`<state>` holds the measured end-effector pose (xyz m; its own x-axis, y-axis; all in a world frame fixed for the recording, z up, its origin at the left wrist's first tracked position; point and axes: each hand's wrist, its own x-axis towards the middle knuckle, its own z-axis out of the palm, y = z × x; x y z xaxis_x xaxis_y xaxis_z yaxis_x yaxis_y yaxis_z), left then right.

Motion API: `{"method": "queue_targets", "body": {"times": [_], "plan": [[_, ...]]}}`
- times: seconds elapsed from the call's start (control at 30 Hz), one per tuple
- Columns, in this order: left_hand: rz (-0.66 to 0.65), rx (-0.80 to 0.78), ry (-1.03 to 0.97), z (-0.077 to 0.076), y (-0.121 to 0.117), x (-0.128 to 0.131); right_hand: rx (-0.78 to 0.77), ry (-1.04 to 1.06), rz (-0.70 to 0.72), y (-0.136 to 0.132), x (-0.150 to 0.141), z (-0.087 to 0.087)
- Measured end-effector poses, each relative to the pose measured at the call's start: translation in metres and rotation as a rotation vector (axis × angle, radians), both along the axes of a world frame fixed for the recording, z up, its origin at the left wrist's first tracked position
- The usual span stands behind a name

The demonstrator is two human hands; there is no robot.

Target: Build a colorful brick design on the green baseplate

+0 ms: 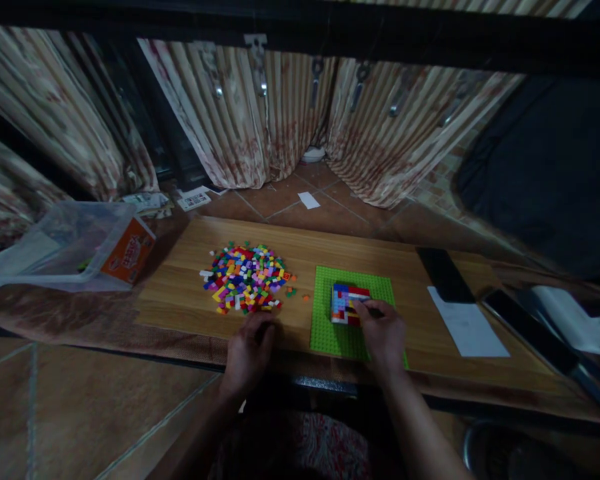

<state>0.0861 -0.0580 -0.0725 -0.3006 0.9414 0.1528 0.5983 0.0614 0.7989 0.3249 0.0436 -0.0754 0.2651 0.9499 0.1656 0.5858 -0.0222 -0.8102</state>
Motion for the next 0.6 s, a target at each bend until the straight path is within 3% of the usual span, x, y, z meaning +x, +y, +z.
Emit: {"method": "queue_targets", "body": {"times": [0.33, 0.47, 0.53, 0.6], "plan": [[0.028, 0.038, -0.147, 0.002, -0.005, -0.002, -0.106, 0.073, 0.07, 0.006, 0.008, 0.009], [0.071, 0.045, -0.259, 0.002, -0.016, -0.008, 0.05, 0.028, 0.035, -0.012, -0.004, 0.018], [0.097, 0.044, -0.279, 0.004, -0.022, -0.013, 0.138, -0.01, 0.152, -0.025, -0.021, 0.021], [0.128, 0.04, -0.278, 0.005, -0.027, -0.017, 0.152, -0.019, 0.395, -0.039, -0.044, 0.022]]}}
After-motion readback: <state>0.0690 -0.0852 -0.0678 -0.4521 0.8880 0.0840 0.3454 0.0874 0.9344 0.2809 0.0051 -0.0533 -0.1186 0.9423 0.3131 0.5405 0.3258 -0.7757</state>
